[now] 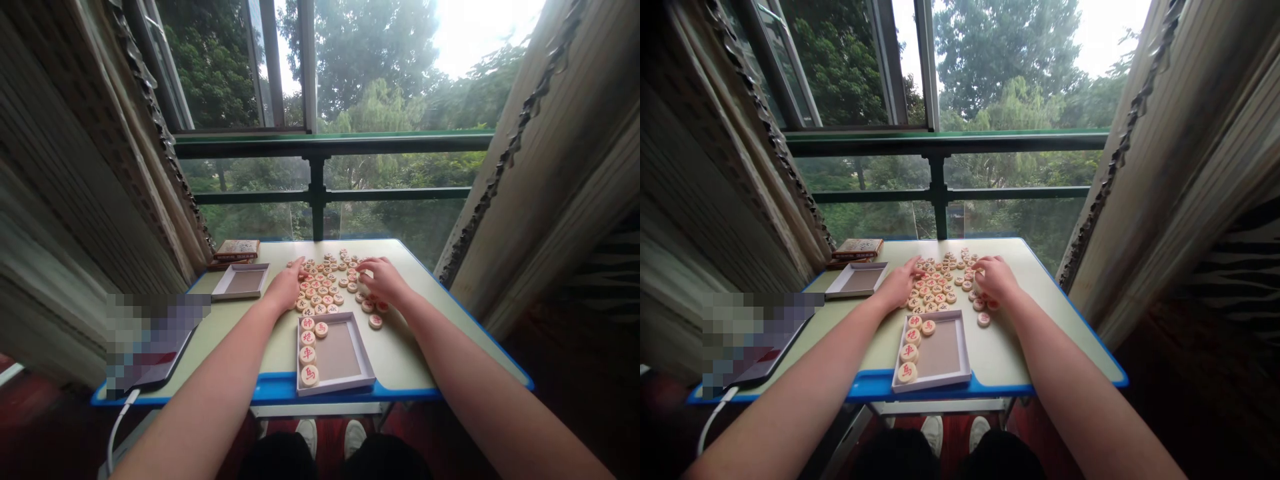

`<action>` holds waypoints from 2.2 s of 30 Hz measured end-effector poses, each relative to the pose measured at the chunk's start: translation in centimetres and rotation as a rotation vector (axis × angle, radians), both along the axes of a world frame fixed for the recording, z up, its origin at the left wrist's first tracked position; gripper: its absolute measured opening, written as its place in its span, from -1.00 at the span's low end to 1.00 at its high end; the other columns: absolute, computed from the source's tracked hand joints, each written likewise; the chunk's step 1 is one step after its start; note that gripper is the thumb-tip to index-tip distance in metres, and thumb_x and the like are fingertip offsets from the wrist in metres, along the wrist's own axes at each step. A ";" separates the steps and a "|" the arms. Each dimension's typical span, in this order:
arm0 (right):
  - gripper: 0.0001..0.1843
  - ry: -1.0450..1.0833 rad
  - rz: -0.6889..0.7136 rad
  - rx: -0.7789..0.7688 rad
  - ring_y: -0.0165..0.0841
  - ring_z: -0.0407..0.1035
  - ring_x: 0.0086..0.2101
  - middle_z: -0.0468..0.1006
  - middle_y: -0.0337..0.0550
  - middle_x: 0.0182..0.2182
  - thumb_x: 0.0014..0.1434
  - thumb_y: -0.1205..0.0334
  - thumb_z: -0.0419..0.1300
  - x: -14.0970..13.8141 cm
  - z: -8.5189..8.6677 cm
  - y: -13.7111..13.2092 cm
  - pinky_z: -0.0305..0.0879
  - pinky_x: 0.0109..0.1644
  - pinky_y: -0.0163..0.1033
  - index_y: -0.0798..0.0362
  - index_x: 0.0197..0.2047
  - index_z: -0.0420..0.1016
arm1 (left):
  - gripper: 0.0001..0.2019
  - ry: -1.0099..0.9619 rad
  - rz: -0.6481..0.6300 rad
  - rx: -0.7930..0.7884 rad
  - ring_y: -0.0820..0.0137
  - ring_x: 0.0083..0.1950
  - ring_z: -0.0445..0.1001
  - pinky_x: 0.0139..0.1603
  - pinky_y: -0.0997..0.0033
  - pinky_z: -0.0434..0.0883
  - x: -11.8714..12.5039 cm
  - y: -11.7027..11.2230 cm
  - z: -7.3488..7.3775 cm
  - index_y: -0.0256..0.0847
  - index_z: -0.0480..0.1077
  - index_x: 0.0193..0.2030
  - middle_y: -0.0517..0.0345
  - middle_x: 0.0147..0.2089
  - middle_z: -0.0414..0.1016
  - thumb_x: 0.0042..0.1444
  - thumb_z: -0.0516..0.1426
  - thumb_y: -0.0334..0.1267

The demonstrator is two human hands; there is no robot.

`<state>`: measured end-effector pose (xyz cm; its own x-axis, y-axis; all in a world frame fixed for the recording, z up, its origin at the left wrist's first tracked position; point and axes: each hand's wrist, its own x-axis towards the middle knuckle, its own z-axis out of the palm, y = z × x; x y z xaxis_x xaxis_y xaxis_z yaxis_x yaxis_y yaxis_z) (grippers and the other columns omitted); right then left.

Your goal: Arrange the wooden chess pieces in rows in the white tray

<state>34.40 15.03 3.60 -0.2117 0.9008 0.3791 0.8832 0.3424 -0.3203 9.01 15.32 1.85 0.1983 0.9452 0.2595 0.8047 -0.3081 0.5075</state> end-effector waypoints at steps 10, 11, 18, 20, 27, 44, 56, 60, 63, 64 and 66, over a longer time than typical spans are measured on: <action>-0.76 -0.028 0.015 -0.035 -0.22 0.25 -0.09 0.56 -0.16 -0.18 0.06 0.33 0.11 -0.2 0.3 -0.5 0.13 0.04 -0.19 0.00 -0.27 0.60 | -0.59 0.037 0.026 0.098 0.27 -0.02 0.40 0.07 0.31 0.30 0.0 0.0 0.1 -0.20 0.42 0.04 0.05 -0.12 0.51 0.05 0.00 -0.41; -0.77 -0.029 0.010 -0.027 -0.22 0.24 -0.09 0.56 -0.16 -0.19 0.06 0.33 0.11 -0.2 0.3 -0.5 0.12 0.04 -0.19 0.00 -0.28 0.60 | -0.65 0.059 0.024 0.116 0.24 0.00 0.37 0.09 0.28 0.29 0.1 -0.2 0.3 -0.18 0.47 -0.02 0.03 -0.11 0.48 0.06 0.03 -0.32; -0.76 -0.037 0.033 -0.010 -0.22 0.24 -0.11 0.56 -0.14 -0.21 0.05 0.34 0.11 -0.2 0.1 -0.5 0.13 0.02 -0.18 0.01 -0.29 0.60 | -0.69 0.150 -0.093 0.079 0.17 -0.01 0.28 0.12 0.17 0.24 0.4 -1.1 1.0 -0.07 0.56 -0.21 0.03 -0.20 0.39 0.00 0.13 -0.01; -0.75 -0.030 0.043 -0.018 -0.22 0.25 -0.11 0.56 -0.14 -0.22 0.05 0.36 0.10 -0.3 0.2 -0.6 0.14 0.01 -0.18 0.01 -0.29 0.60 | -0.72 0.159 -0.100 0.093 0.17 0.00 0.28 0.12 0.17 0.23 0.4 -1.1 1.0 -0.07 0.57 -0.24 0.03 -0.20 0.39 0.01 0.13 -0.04; -0.76 -0.062 -0.005 -0.011 -0.23 0.31 -0.13 0.56 -0.12 -0.20 0.05 0.32 0.10 0.0 0.3 -0.4 0.20 -0.03 -0.19 0.01 -0.30 0.61 | -0.68 0.100 0.007 0.136 0.19 0.04 0.33 0.15 0.19 0.25 0.1 -0.2 0.5 -0.15 0.52 -0.12 0.01 -0.10 0.46 0.05 0.02 -0.36; -0.77 0.018 0.220 -0.060 -0.33 0.37 -0.27 0.52 -0.08 -0.24 0.10 0.30 0.12 -1.3 1.4 -2.1 0.26 -0.16 -0.25 0.01 -0.24 0.60 | -0.77 -0.063 -0.149 0.112 0.22 0.03 0.38 0.10 0.26 0.31 0.8 -1.6 2.0 -0.11 0.57 -0.26 0.09 -0.13 0.51 -0.05 0.13 -0.25; -0.83 -0.072 0.452 -0.023 -0.27 0.31 -0.18 0.56 -0.17 -0.23 0.04 0.32 0.21 -2.9 0.5 -2.8 0.19 -0.01 -0.12 -0.04 -0.28 0.58 | -0.75 -0.148 -0.117 0.080 0.25 -0.08 0.42 0.04 0.29 0.32 1.0 -1.5 1.8 -0.19 0.58 -0.40 0.06 -0.28 0.52 -0.04 0.13 -0.10; -0.84 -0.101 0.462 -0.035 -0.28 0.32 -0.20 0.55 -0.14 -0.24 0.05 0.29 0.20 -3.1 0.3 -2.7 0.18 0.00 -0.11 -0.02 -0.27 0.58 | -0.75 -0.136 -0.101 0.093 0.24 -0.08 0.42 0.05 0.28 0.31 1.1 -1.7 1.8 -0.20 0.57 -0.40 0.05 -0.27 0.52 -0.05 0.13 -0.12; -0.86 -0.102 0.400 -0.024 -0.24 0.28 -0.16 0.51 -0.10 -0.25 0.02 0.24 0.24 -3.1 0.1 -2.7 0.21 -0.02 -0.12 0.00 -0.30 0.58 | -0.75 -0.137 -0.088 0.092 0.25 -0.10 0.42 0.02 0.29 0.32 1.1 -1.8 1.8 -0.21 0.57 -0.39 0.04 -0.25 0.52 -0.04 0.13 -0.13; -0.86 -0.099 0.382 -0.024 -0.23 0.27 -0.15 0.49 -0.09 -0.25 -0.01 0.22 0.26 -3.1 0.1 -2.7 0.21 -0.03 -0.13 0.00 -0.32 0.58 | -0.75 -0.139 -0.091 0.089 0.26 -0.12 0.42 0.01 0.29 0.33 1.1 -1.8 1.8 -0.21 0.57 -0.38 0.04 -0.24 0.52 -0.03 0.13 -0.12; -0.87 -0.081 0.356 -0.030 -0.22 0.27 -0.14 0.47 -0.09 -0.27 -0.06 0.23 0.29 -3.1 0.1 -2.8 0.22 -0.04 -0.13 0.01 -0.35 0.56 | -0.74 -0.144 -0.112 0.070 0.29 -0.14 0.43 -0.02 0.30 0.35 1.2 -1.9 1.8 -0.21 0.57 -0.37 0.05 -0.25 0.52 -0.03 0.13 -0.11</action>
